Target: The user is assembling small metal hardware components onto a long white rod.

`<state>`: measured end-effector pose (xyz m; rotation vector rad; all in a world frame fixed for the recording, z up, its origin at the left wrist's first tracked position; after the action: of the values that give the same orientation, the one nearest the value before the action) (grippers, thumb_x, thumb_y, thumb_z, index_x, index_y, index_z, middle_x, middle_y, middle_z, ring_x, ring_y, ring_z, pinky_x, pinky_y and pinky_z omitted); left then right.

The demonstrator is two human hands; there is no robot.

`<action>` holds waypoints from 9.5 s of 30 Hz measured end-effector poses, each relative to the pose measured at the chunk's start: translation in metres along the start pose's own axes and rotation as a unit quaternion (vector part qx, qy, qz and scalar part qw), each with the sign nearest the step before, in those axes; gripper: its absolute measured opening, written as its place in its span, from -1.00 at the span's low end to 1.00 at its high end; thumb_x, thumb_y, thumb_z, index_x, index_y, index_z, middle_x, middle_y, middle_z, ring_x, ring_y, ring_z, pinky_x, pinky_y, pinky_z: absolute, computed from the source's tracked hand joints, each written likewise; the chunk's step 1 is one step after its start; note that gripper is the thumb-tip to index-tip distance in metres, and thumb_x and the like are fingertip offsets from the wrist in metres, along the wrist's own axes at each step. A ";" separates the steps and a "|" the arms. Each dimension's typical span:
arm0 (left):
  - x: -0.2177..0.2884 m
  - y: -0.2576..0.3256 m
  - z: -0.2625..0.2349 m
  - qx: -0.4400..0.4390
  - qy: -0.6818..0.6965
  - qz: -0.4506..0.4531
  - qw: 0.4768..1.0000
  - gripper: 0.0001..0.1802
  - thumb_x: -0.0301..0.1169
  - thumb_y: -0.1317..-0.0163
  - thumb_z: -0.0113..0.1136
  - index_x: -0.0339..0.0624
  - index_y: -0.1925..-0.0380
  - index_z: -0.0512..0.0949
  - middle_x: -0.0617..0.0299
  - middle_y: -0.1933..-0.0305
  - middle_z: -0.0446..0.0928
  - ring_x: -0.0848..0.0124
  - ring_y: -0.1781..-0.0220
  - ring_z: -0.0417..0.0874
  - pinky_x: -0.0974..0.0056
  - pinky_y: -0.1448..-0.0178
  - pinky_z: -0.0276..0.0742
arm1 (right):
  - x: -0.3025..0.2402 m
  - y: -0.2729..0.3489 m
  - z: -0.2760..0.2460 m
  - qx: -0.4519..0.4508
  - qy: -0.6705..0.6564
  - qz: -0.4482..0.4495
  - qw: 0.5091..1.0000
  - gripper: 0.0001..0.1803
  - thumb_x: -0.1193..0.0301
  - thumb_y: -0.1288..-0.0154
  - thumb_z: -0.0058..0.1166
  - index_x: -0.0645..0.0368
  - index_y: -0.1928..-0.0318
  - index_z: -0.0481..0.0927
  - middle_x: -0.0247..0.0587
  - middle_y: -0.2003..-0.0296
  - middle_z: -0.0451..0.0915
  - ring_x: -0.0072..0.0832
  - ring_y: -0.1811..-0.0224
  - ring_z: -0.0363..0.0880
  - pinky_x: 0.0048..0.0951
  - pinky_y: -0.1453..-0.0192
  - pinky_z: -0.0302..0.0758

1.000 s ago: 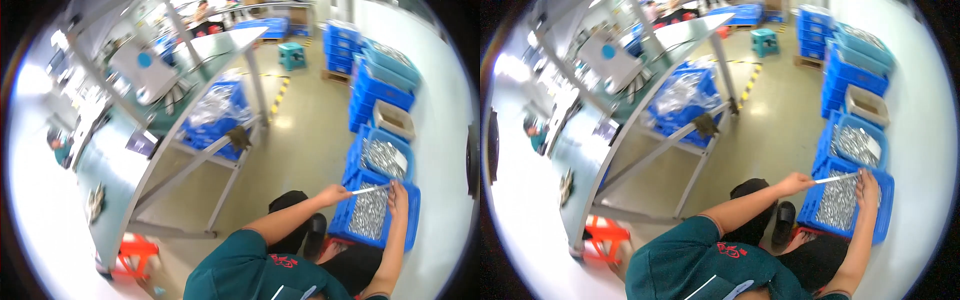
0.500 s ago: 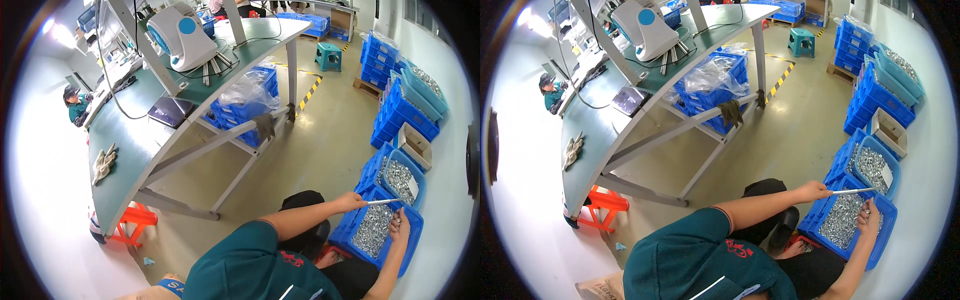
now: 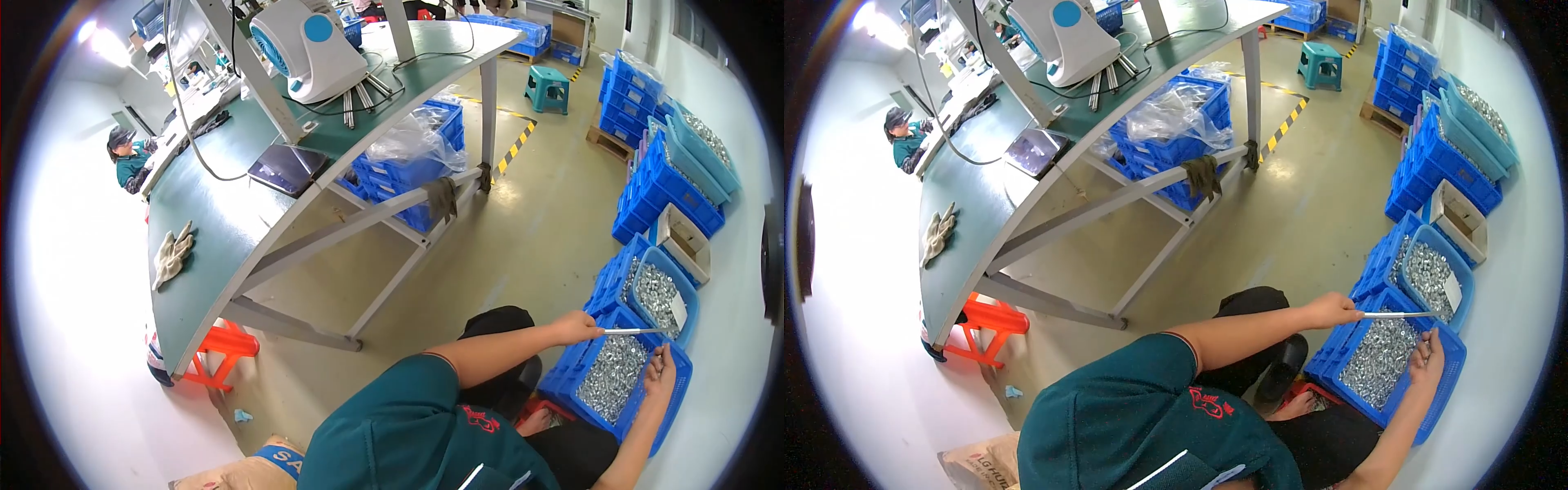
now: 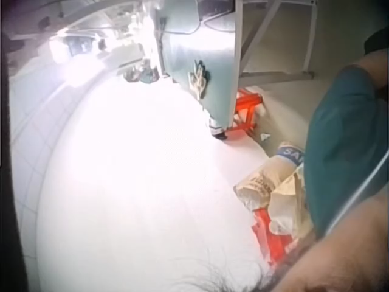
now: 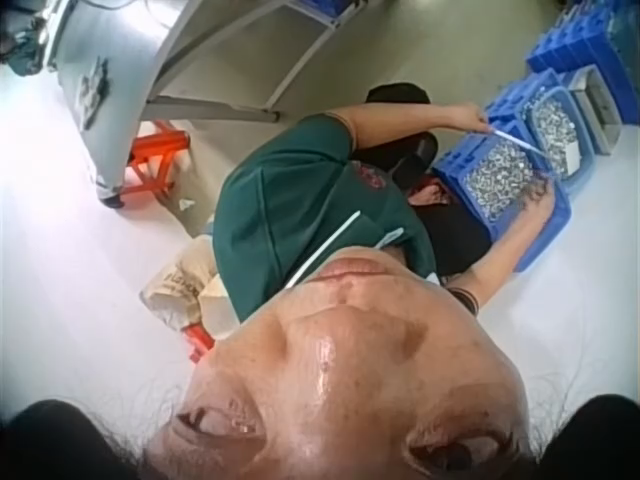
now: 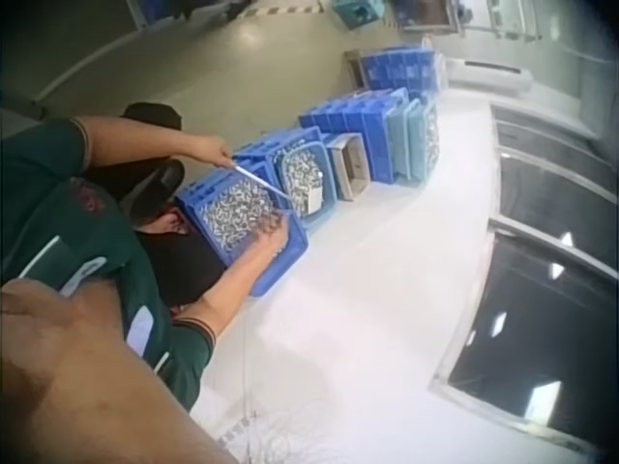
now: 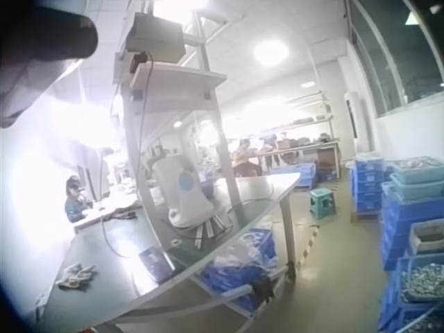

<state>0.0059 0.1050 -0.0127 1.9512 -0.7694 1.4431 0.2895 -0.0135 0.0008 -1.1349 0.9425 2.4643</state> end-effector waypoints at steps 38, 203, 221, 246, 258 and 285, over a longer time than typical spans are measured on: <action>0.008 0.001 0.009 -0.018 0.014 -0.032 0.999 -0.58 -0.07 -0.15 0.07 -0.17 0.68 0.39 0.44 0.69 0.22 0.63 0.64 0.16 0.43 0.57 0.07 | -0.013 0.055 0.046 -0.087 0.017 0.026 0.996 -0.82 0.51 -0.17 -0.08 0.37 0.23 0.39 -0.23 0.45 0.36 -0.74 0.69 0.17 -0.79 0.79 0.06; 0.014 0.008 -0.002 -0.021 0.033 -0.078 0.996 -0.56 -0.13 -0.16 0.08 -0.18 0.75 0.36 0.43 0.73 0.21 0.63 0.66 0.17 0.44 0.59 0.06 | -0.012 0.048 0.038 -0.075 0.010 0.005 0.997 -0.86 0.43 -0.20 -0.02 0.27 0.30 0.43 -0.26 0.48 0.40 -0.76 0.72 0.14 -0.79 0.79 0.02; 0.009 0.008 -0.001 -0.026 -0.026 -0.049 0.998 -0.54 -0.11 -0.14 0.11 -0.23 0.75 0.37 0.43 0.75 0.20 0.63 0.66 0.16 0.42 0.60 0.06 | -0.022 0.043 0.022 -0.093 -0.051 -0.032 0.994 -0.82 0.37 -0.22 -0.01 0.23 0.25 0.46 -0.36 0.52 0.36 -0.77 0.69 0.15 -0.79 0.75 0.03; 0.014 0.008 0.005 -0.045 0.100 -0.109 0.988 -0.59 -0.07 -0.19 0.03 -0.08 0.70 0.32 0.52 0.80 0.11 0.71 0.82 0.01 0.51 0.76 -0.14 | -0.002 0.050 0.057 -0.141 0.160 0.011 0.977 -0.75 0.36 -0.20 0.02 0.24 0.16 0.50 -0.39 0.52 0.35 -0.75 0.68 0.13 -0.76 0.73 -0.01; 0.012 0.010 -0.002 -0.031 0.031 -0.057 0.997 -0.57 -0.09 -0.15 0.08 -0.12 0.74 0.35 0.49 0.78 0.17 0.69 0.75 0.08 0.49 0.68 -0.06 | -0.019 0.043 0.029 -0.095 -0.105 -0.034 0.989 -0.82 0.42 -0.18 0.05 0.28 0.27 0.44 -0.29 0.51 0.40 -0.75 0.66 0.18 -0.78 0.75 0.08; -0.002 0.000 -0.004 -0.005 -0.023 -0.067 0.997 -0.54 -0.05 -0.12 0.07 -0.32 0.56 0.51 0.22 0.66 0.39 0.50 0.56 0.36 0.30 0.44 0.32 | 0.004 0.043 0.052 -0.129 0.094 0.050 0.986 -0.76 0.54 -0.17 -0.05 0.33 0.13 0.41 -0.39 0.50 0.34 -0.76 0.65 0.14 -0.77 0.72 0.02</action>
<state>0.0027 0.1079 -0.0135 1.9956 -0.6524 1.3170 0.2361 -0.0123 0.0422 -1.4589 0.7605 2.6557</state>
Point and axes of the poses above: each hand's wrist, its own y-axis away from the middle knuckle, its own z-axis out of the palm, x = y × z, the point moved 3 cm from there along -y, towards the middle knuckle
